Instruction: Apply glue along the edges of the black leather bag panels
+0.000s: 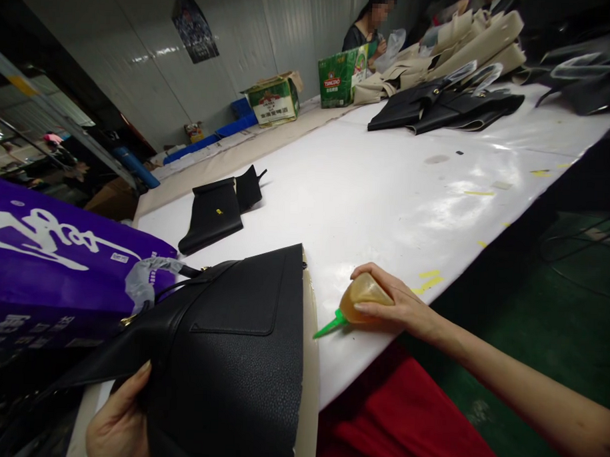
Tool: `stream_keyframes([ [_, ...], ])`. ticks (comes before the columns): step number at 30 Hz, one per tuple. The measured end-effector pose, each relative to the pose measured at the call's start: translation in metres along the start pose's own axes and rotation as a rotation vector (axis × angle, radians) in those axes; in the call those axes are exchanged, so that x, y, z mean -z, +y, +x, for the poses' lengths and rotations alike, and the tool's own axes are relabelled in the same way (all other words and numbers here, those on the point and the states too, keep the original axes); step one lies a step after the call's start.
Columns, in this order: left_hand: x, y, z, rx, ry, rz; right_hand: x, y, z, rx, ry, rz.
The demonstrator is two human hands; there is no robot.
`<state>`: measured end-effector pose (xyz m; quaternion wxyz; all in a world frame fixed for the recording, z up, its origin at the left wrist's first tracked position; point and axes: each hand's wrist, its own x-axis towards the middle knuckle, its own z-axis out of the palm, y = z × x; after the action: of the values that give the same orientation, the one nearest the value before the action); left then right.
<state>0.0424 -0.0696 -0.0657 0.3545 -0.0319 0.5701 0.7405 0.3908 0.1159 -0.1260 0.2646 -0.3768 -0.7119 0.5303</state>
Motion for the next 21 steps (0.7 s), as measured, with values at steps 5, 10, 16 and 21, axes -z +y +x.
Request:
stream_keyframes([
  [5,-0.016,-0.004,-0.008,-0.051,0.233,-0.003,-0.003,-0.002,-0.006,-0.022,0.065,0.008],
  [10,-0.006,-0.007,-0.005,-0.112,0.237,-0.012,-0.007,-0.004,-0.017,-0.014,0.019,-0.017],
  [16,-0.005,-0.011,-0.010,-0.083,0.246,-0.046,-0.014,-0.007,-0.033,-0.008,0.032,-0.032],
  [21,0.004,-0.019,-0.008,-0.001,0.202,-0.054,-0.020,-0.011,-0.040,-0.015,-0.106,0.052],
])
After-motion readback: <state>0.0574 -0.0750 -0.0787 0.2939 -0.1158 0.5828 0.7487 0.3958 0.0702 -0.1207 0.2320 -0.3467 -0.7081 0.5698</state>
